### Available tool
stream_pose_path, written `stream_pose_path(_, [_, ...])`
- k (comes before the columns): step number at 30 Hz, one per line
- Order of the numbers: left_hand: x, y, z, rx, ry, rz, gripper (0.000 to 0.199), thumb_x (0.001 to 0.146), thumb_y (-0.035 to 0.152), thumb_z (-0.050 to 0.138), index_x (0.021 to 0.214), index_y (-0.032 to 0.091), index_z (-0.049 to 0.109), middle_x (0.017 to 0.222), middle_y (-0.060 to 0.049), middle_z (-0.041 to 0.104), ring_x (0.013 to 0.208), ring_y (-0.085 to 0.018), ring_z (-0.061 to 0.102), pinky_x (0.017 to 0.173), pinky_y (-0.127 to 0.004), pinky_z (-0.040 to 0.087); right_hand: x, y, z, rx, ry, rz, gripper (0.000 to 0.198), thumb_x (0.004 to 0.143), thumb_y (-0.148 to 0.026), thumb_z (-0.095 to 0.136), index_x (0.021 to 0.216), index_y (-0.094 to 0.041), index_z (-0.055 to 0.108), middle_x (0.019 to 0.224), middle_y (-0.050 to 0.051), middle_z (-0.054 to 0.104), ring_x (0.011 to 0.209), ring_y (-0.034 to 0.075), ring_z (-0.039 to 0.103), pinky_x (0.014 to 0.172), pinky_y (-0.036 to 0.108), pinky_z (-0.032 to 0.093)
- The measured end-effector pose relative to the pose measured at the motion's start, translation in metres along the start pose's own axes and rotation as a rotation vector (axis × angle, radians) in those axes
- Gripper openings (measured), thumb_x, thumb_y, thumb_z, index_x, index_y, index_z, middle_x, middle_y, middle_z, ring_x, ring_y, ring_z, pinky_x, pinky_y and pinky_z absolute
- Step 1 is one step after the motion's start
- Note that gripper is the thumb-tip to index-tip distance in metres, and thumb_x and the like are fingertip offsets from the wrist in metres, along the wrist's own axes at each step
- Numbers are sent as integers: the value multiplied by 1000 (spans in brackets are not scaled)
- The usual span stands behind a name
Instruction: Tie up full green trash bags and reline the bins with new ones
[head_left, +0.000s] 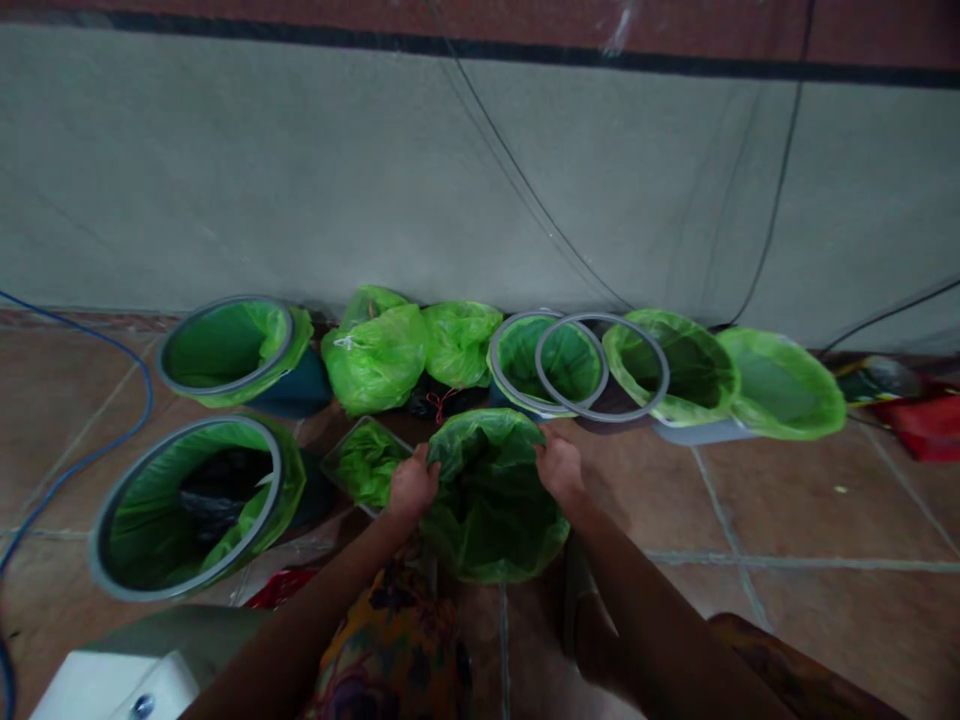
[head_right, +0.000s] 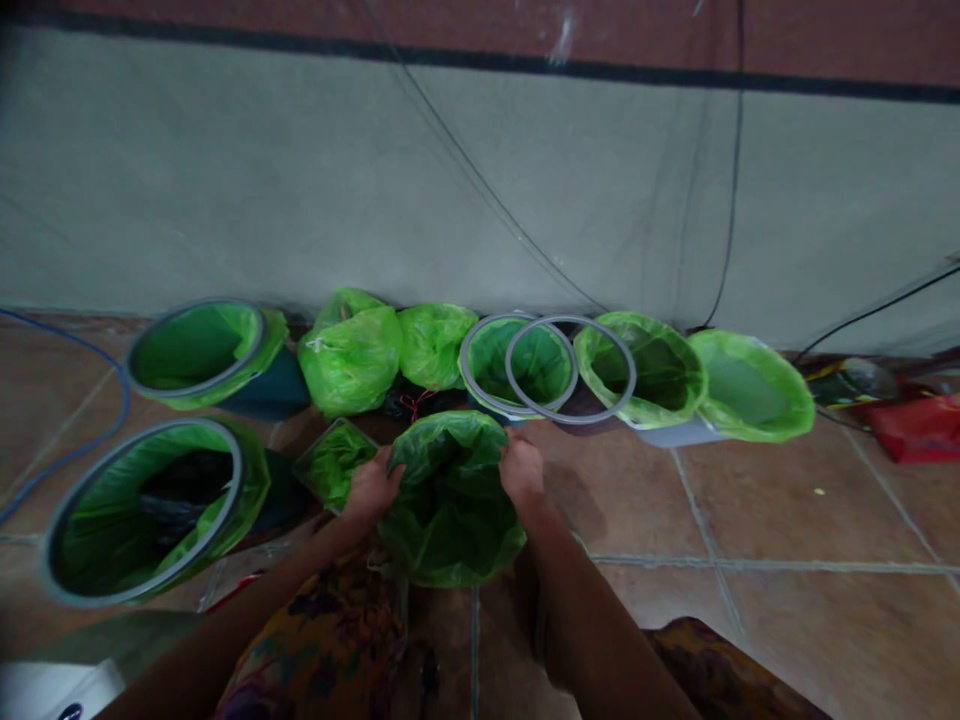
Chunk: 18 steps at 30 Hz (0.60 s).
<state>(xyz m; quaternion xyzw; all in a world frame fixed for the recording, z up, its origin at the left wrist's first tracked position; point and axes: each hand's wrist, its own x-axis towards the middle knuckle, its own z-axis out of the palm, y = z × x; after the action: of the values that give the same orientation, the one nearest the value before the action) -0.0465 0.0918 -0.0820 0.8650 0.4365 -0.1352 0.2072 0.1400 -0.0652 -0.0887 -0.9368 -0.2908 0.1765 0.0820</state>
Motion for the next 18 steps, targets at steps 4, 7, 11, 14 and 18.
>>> stream_pose_path(4, [-5, 0, 0, -37, 7, 17, 51, 86, 29, 52, 134, 16, 41, 108, -14, 69, 102, -27, 66, 85, -35, 49, -18, -15, -7, -118, 79, 79, 50, 88, -11, 43, 137, -7, 44, 125, 22, 58, 112, 30, 56, 91, 39, 42])
stream_pose_path(7, [-1, -5, -4, -208, 88, 109, 71, 80, 32, 61, 143, 16, 32, 134, -15, 56, 121, -27, 56, 100, -36, 45, -37, -44, -3, -96, 169, -93, 51, 90, -22, 44, 141, -15, 41, 141, 18, 44, 125, 31, 44, 101, 43, 36])
stream_pose_path(11, [21, -19, -7, -472, 127, 153, 75, 76, 31, 62, 143, 11, 34, 145, -17, 44, 134, -28, 43, 111, -41, 36, -41, -82, 23, -21, -131, -468, 46, 89, -24, 44, 135, -24, 49, 142, 12, 42, 122, 27, 45, 100, 39, 37])
stream_pose_path(14, [39, -25, 1, -656, 98, 177, 68, 77, 30, 61, 140, 13, 40, 145, -15, 46, 134, -27, 43, 114, -42, 33, -24, -98, 46, -78, -268, -511, 48, 86, -23, 47, 134, -24, 50, 140, 14, 42, 120, 30, 46, 96, 43, 39])
stream_pose_path(18, [45, -23, 19, -731, 46, 306, 51, 85, 29, 49, 134, 15, 47, 138, -11, 55, 128, -21, 50, 112, -37, 35, -2, -102, 70, -104, -321, -492, 42, 93, -20, 34, 130, -20, 54, 132, 13, 51, 118, 27, 48, 98, 43, 38])
